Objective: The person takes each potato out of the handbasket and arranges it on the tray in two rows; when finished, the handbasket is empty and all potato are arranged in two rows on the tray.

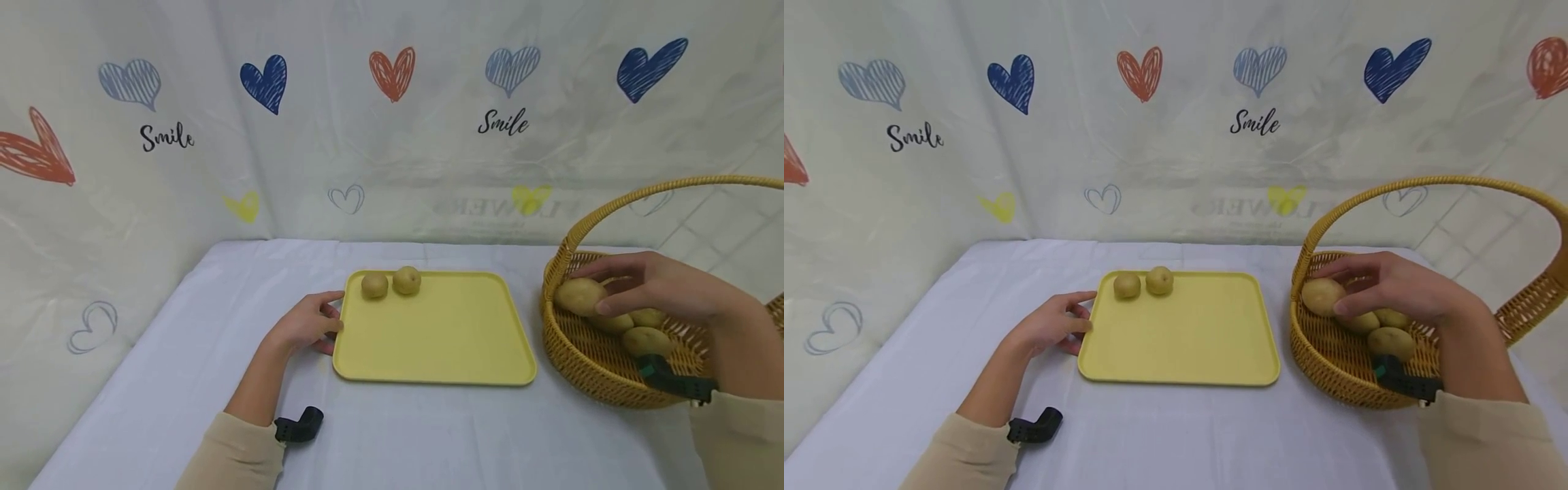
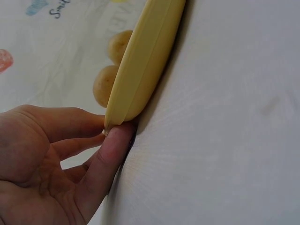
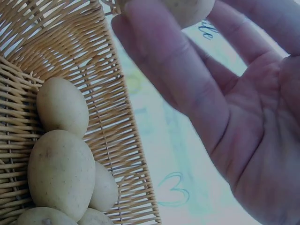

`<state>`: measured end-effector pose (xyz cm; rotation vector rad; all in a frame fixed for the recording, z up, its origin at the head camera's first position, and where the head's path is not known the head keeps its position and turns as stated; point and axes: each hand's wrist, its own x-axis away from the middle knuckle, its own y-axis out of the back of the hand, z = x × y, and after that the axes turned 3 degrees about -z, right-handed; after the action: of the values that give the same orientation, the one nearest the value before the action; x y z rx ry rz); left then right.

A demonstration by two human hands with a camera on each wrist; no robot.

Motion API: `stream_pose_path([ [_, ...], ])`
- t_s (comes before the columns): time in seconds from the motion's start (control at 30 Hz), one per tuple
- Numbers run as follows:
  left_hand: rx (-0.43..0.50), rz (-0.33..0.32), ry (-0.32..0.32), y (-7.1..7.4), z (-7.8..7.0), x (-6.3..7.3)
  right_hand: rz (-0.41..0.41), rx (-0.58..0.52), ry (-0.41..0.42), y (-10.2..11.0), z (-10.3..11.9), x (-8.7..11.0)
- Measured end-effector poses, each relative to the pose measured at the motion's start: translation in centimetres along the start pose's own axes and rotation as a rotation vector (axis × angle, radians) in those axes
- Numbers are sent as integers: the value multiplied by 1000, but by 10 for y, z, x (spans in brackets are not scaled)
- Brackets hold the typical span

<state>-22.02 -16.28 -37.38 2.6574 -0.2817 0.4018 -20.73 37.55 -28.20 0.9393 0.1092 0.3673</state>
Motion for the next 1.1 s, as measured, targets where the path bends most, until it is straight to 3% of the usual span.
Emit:
stream_pose_path([
  [0.4,-5,-7,3,0,2,0,-9,-102,31,-5,18,2],
  [0.5,-7,-7,4,0,2,0,1,-138,74,-8,22,1],
  [0.67,-8,-6,9,-1,1,0,-27,-75,119,-11,34,0],
  [0.77,-5,-6,11,-1,1,0,-28,-39,103,-12,41,-1],
  [1.1,-4,1,11,0,-2,1,-16,-98,136,-21,53,-6],
])
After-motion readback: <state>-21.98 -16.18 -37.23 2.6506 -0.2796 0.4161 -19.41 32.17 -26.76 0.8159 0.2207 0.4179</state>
